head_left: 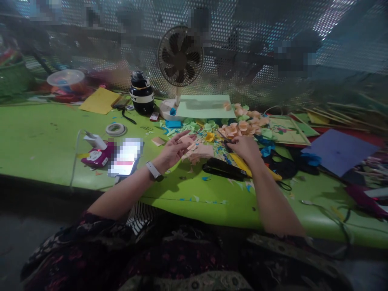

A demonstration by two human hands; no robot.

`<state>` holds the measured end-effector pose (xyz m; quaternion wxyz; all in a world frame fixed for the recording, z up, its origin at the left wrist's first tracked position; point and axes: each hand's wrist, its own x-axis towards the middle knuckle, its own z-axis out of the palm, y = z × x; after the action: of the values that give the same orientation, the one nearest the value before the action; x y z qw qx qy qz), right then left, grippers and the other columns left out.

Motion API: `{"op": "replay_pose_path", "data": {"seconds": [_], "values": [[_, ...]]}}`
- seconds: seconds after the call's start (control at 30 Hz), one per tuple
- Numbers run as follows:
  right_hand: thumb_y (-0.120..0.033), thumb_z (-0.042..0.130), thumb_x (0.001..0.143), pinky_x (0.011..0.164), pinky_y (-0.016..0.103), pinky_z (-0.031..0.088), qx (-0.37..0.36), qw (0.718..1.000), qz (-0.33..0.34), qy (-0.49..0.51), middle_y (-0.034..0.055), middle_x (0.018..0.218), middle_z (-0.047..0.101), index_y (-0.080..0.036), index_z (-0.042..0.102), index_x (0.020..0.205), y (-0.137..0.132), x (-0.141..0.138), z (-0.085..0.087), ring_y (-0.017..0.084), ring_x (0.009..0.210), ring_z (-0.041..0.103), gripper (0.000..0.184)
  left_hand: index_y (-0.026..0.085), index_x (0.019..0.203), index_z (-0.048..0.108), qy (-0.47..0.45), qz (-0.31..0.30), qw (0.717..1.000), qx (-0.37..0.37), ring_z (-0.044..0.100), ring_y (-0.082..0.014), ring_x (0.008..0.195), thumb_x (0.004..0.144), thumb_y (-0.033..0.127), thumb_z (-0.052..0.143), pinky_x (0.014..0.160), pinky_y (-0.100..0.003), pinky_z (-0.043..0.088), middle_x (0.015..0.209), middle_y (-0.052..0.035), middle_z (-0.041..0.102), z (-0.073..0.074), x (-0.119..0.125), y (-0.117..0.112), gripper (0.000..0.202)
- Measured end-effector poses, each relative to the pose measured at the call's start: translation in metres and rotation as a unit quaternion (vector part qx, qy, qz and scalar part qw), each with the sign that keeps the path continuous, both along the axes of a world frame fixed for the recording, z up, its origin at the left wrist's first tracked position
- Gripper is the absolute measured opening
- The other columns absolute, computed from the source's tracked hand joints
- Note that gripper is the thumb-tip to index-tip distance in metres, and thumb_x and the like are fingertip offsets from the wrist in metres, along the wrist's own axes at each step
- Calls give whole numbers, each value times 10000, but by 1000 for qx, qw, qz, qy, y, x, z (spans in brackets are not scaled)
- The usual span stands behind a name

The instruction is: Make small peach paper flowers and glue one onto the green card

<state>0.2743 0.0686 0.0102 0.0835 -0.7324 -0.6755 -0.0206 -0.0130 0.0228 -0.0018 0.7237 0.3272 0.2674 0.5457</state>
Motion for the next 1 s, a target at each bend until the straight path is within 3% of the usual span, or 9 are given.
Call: {"op": "replay_pose_path", "data": {"seconds": [0.17,0.27,0.33,0.43,0.5,0.6,0.77,1.0], "values": [[-386,714,781,657,332,412,-19,999,-23,29,147,993,750,-179,761,816,1,4,3,297,909,660,215,295,1274,616,28,17,999,37,619,-157,1248,732,-30,676,989,-273,521,1273,-47,693,-2,0,-1,635],[-392,656,827,692,338,452,51,990,-9,132,132,914,746,-173,736,821,-12,-15,16,269,860,661,233,327,1326,578,34,44,997,54,562,-167,1325,730,-28,674,1002,-278,505,1352,-49,648,0,2,-5,700],[-484,602,866,679,319,479,54,955,77,282,89,825,731,-180,719,851,-29,-40,24,220,763,655,326,329,1340,563,35,52,996,61,538,-170,1351,738,-24,670,1012,-281,497,1386,-56,626,1,4,-8,706],[-594,620,836,672,307,503,-81,878,216,420,54,811,726,-186,709,872,-55,-81,28,179,683,642,419,311,1340,563,34,44,997,60,556,-171,1330,753,-16,666,1001,-277,500,1386,-68,628,3,8,-12,680],[-557,653,818,698,301,506,-79,856,253,443,47,798,715,-181,693,847,-67,-100,26,171,707,636,380,306,1334,570,32,38,997,54,574,-170,1308,756,-15,663,978,-269,510,1365,-65,644,5,10,-16,667],[-504,642,823,694,296,512,-65,832,254,490,38,793,701,-186,651,815,-73,-109,22,160,697,631,318,308,1321,591,35,29,998,42,642,-149,1196,756,-1,674,949,-253,520,1277,-40,694,9,12,-19,649],[-436,616,843,672,294,482,-8,843,257,473,23,757,662,-194,605,807,-70,-101,25,152,674,595,245,278,1239,666,40,-4,999,10,694,-82,796,753,115,766,872,-245,547,907,15,757,10,5,-16,522],[-437,591,873,671,299,472,-20,842,285,458,18,747,636,-196,587,825,-69,-103,35,146,669,576,246,199,1024,747,133,-23,990,44,697,-110,761,668,229,876,648,-189,526,883,-20,765,18,-10,-7,379]]}}
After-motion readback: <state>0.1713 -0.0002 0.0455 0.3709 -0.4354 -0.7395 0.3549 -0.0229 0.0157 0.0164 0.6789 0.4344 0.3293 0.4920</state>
